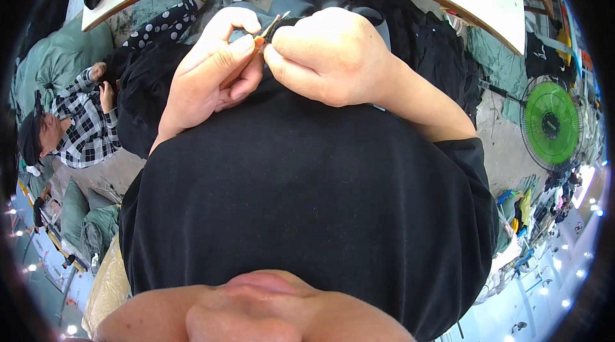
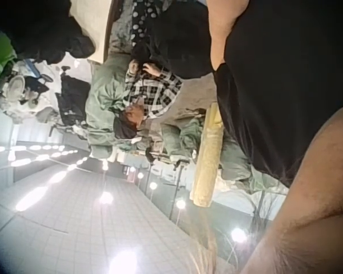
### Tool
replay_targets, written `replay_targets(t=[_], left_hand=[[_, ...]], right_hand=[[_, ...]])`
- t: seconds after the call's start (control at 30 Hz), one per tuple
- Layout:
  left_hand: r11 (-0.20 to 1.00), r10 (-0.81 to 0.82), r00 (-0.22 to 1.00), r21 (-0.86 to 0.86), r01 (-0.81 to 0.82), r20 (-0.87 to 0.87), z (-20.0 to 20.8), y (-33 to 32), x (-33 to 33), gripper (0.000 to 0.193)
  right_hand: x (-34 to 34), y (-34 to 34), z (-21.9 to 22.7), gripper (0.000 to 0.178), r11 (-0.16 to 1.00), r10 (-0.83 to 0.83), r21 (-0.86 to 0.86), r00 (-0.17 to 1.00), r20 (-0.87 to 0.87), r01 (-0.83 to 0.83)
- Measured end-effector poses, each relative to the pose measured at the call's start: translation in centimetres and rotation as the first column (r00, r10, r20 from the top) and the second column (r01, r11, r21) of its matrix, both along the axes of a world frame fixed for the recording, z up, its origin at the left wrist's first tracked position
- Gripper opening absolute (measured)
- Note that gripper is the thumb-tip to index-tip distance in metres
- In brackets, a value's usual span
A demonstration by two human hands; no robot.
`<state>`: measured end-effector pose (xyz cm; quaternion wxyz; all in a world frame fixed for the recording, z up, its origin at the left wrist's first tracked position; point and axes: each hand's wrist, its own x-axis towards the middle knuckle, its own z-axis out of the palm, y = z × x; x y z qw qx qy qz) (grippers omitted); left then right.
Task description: Inspecting a black garment and using a seam ripper to remove loose threads or fix minor defects.
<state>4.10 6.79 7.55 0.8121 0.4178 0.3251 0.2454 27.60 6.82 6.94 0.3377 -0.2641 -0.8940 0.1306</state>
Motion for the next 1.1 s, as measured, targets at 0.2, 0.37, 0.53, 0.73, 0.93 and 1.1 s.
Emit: replay_targets(t=[0.2, 0.37, 0.53, 0.73, 0.93, 1.1], left_hand=[[0.999, 0.013, 0.996, 0.036, -0.017, 0.089, -0.2, -0.2, 0.3, 0.024], [0.991, -0.008, 0.998, 0.131, 0.0, 0.059, -0.5, -0.2, 0.3, 0.024], [0.996, 0.021, 0.999, 0.088, -0.018, -0.027, 0.1, -0.4, 0.7, 0.022], [1.0, -0.011, 1.0, -0.013, 0.011, -0.006, 0.3, -0.2, 0.6, 0.021], [0.996, -0.007, 1.0, -0.091, 0.007, -0.001, 0.6, 0.0, 0.6, 0.016], [0.994, 0.033, 0.998, -0.106, -0.028, 0.05, 0.2, 0.3, 0.8, 0.022]], right_hand=[[0.9, 0.4, -0.6, 0.015, 0.984, 0.041, 0.174, 0.999, 0.015, -0.043], [1.1, 0.2, -0.7, 0.035, 0.954, 0.058, 0.294, 0.998, 0.015, -0.059], [0.2, -0.1, -0.8, 0.011, 0.993, 0.053, 0.111, 0.998, -0.037, -0.048], [0.0, -0.4, -0.9, 0.014, 0.996, 0.048, 0.073, 0.998, -0.038, -0.045], [-0.3, -0.7, -1.0, 0.014, 0.994, 0.082, 0.072, 0.996, -0.044, -0.078], [0.6, -0.2, -1.4, 0.009, 0.983, 0.128, 0.134, 0.991, -0.04, -0.122]])
